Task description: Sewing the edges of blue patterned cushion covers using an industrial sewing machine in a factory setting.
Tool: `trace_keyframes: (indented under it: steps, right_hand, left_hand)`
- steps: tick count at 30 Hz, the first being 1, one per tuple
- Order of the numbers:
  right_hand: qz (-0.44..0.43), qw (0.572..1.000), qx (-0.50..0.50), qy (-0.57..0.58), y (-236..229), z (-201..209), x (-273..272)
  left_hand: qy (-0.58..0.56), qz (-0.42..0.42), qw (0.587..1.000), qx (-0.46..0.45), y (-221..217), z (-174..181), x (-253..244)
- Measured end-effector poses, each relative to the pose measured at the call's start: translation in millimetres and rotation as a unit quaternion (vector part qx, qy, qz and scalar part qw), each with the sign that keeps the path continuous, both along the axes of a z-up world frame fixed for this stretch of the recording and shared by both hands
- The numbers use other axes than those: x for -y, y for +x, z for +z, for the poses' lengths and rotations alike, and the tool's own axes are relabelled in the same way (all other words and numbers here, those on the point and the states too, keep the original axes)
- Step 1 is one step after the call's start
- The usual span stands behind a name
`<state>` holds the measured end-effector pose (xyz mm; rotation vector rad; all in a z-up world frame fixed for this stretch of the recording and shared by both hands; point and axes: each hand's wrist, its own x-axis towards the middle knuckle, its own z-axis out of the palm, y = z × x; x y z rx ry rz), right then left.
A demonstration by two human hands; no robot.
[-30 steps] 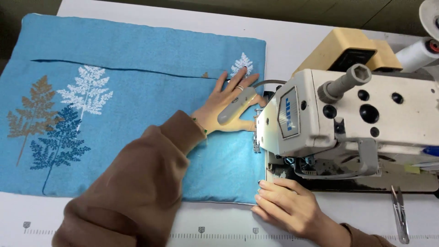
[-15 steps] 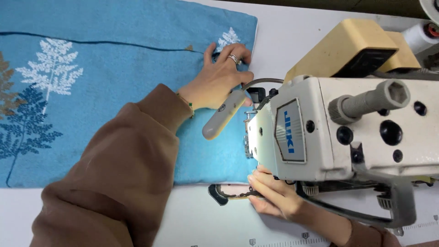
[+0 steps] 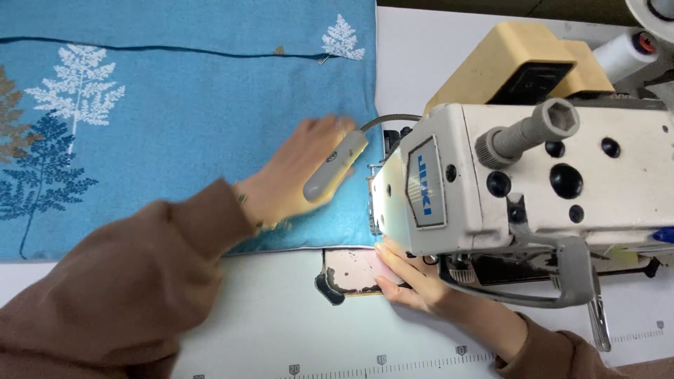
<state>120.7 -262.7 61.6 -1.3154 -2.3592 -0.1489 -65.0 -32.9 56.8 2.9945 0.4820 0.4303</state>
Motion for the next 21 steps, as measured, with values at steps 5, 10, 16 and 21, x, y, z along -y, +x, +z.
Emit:
trace_keyframes:
  steps: [5, 10, 16, 21]
  right_hand:
    - [0.000, 0.999, 0.027, 0.034, 6, -15, 7]
    - [-0.020, 0.999, 0.016, 0.046, -4, 2, 2]
    - [-0.016, 0.991, 0.102, 0.088, -10, -11, 10]
    - [-0.100, 0.984, 0.077, 0.126, -12, -7, 7]
  left_hand:
    - [-0.129, -0.193, 0.963, 0.138, -50, 2, 76]
    - [-0.044, -0.178, 0.975, 0.123, -50, 2, 74]
    - [0.024, -0.143, 0.983, 0.111, -51, -12, 81]
    - [0.102, -0.103, 0.984, 0.101, -67, -1, 94]
